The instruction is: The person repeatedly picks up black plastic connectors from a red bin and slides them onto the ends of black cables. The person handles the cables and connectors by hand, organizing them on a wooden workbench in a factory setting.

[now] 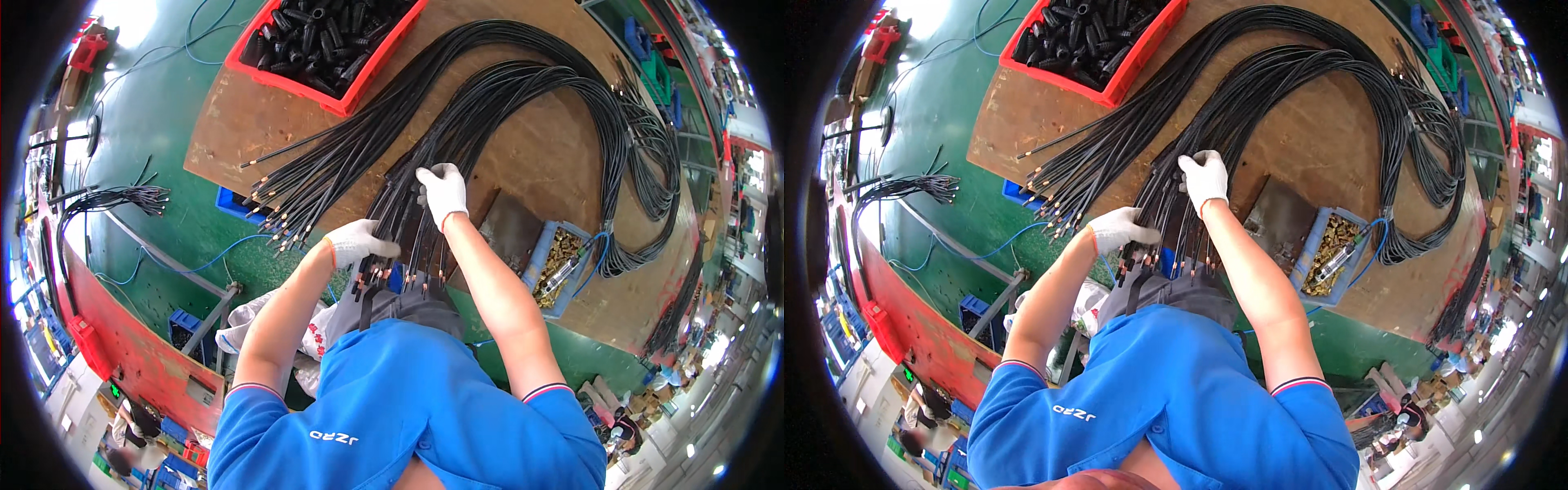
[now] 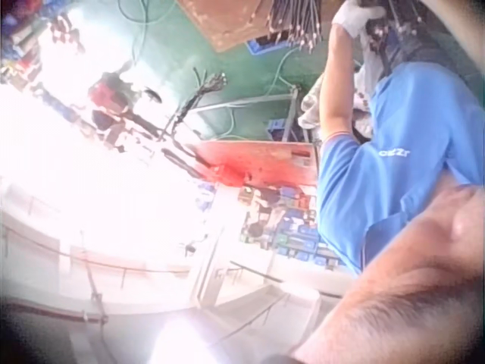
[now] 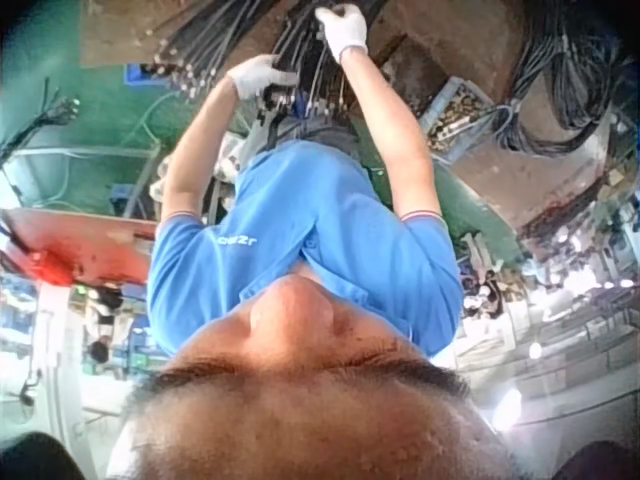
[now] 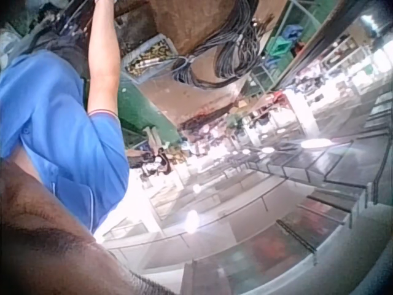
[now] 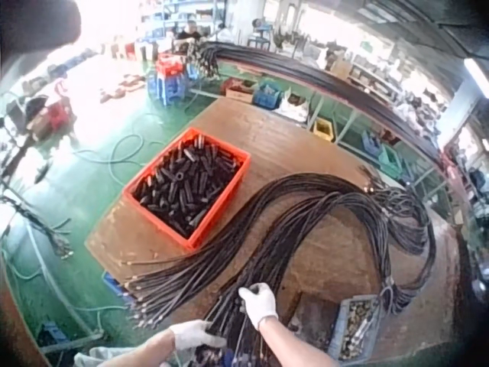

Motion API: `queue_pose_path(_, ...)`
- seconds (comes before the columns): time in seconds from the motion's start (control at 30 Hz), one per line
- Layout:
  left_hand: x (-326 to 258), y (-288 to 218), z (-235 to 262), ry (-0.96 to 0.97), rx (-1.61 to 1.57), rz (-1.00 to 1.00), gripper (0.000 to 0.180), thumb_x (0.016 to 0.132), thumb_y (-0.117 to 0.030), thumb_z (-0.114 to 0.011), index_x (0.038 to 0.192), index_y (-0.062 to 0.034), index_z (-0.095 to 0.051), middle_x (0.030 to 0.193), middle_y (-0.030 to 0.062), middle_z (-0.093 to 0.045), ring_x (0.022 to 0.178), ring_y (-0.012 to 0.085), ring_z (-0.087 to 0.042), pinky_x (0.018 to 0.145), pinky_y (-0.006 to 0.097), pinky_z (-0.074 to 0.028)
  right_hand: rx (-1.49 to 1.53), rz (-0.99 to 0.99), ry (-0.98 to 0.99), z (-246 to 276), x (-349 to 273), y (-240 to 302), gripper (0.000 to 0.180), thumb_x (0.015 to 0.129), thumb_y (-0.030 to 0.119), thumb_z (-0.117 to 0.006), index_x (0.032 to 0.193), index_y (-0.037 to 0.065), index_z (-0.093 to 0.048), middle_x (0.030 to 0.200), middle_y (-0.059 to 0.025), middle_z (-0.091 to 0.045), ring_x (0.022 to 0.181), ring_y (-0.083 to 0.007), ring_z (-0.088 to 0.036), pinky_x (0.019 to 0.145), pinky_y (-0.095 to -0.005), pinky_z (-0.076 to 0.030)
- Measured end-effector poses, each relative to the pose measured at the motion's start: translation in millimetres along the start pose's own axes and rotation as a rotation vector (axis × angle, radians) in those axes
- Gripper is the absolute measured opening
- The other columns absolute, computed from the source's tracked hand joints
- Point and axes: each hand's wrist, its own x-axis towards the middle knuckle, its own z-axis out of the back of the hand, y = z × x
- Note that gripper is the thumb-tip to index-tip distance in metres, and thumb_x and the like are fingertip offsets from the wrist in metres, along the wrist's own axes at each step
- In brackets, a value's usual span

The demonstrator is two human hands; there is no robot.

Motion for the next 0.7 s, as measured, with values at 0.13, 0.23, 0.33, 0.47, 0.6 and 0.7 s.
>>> queue_pose_path(0.13,20,4,5,-0.290,0.145,-0.091,0.056,0.082,-0.043,-0.081,0.113,0.0035,-0.074,0.091,0.0115,-0.075,0.083,0.0185,-0.071,0.080,0.033,-0.055,-0.137,0.015,0.030,-1,-11,13,0.030,0.094,0.017,-0.078,0.109,-0.001,-0.060,0.080,-0.0094,-0.066,0.061,-0.0172,-0.066,0.052,-0.0326,-0.056)
queue_pose_path(0.23,23,6,7,-0.452,0.436,-0.069,0.064,0.081,-0.055,-0.077,0.108,0.0034,-0.075,0.094,0.0224,-0.076,0.093,0.0339,-0.074,0.089,0.043,-0.055,-0.206,0.172,-0.075,3,6,-9,0.022,0.095,0.017,-0.077,0.104,0.002,-0.064,0.079,-0.0061,-0.067,0.061,-0.0147,-0.064,0.056,-0.0317,-0.054)
queue_pose_path(0.33,29,15,3,-0.625,0.611,-0.066,0.064,0.082,-0.058,-0.075,0.108,0.0005,-0.075,0.108,0.0272,-0.073,0.104,0.0423,-0.071,0.095,0.047,-0.054,-0.320,0.534,-0.192,2,15,20,0.018,0.096,0.018,-0.076,0.101,0.004,-0.065,0.088,-0.0026,-0.068,0.077,-0.0113,-0.062,0.074,-0.0304,-0.053)
queue_pose_path(0.47,41,35,1,-0.718,0.729,-0.163,0.059,0.083,-0.055,-0.075,0.104,-0.0005,-0.071,0.114,0.0254,-0.067,0.108,0.0426,-0.068,0.096,0.050,-0.053,-0.480,0.780,-0.193,-26,16,114,0.033,0.091,0.026,-0.082,0.113,0.006,-0.068,0.100,-0.0095,-0.074,0.091,-0.0198,-0.072,0.084,-0.0356,-0.057)
queue_pose_path(0.6,42,37,-2,-0.726,0.675,-0.182,0.060,0.084,-0.056,-0.073,0.102,0.0011,-0.069,0.112,0.0277,-0.067,0.107,0.0448,-0.067,0.095,0.051,-0.052,-0.810,1.172,-0.025,-64,56,175,0.055,0.089,0.035,-0.081,0.134,0.009,-0.064,0.133,-0.0163,-0.067,0.122,-0.0329,-0.067,0.106,-0.0425,-0.052)
queue_pose_path(0.7,46,46,-2,-0.770,0.602,-0.217,0.061,0.087,-0.059,-0.070,0.100,0.0011,-0.070,0.109,0.0277,-0.068,0.105,0.0447,-0.067,0.094,0.051,-0.053,-1.026,1.153,0.167,-99,76,207,0.066,0.089,0.042,-0.078,0.144,0.012,-0.057,0.143,-0.0166,-0.061,0.132,-0.0370,-0.059,0.111,-0.0450,-0.048)
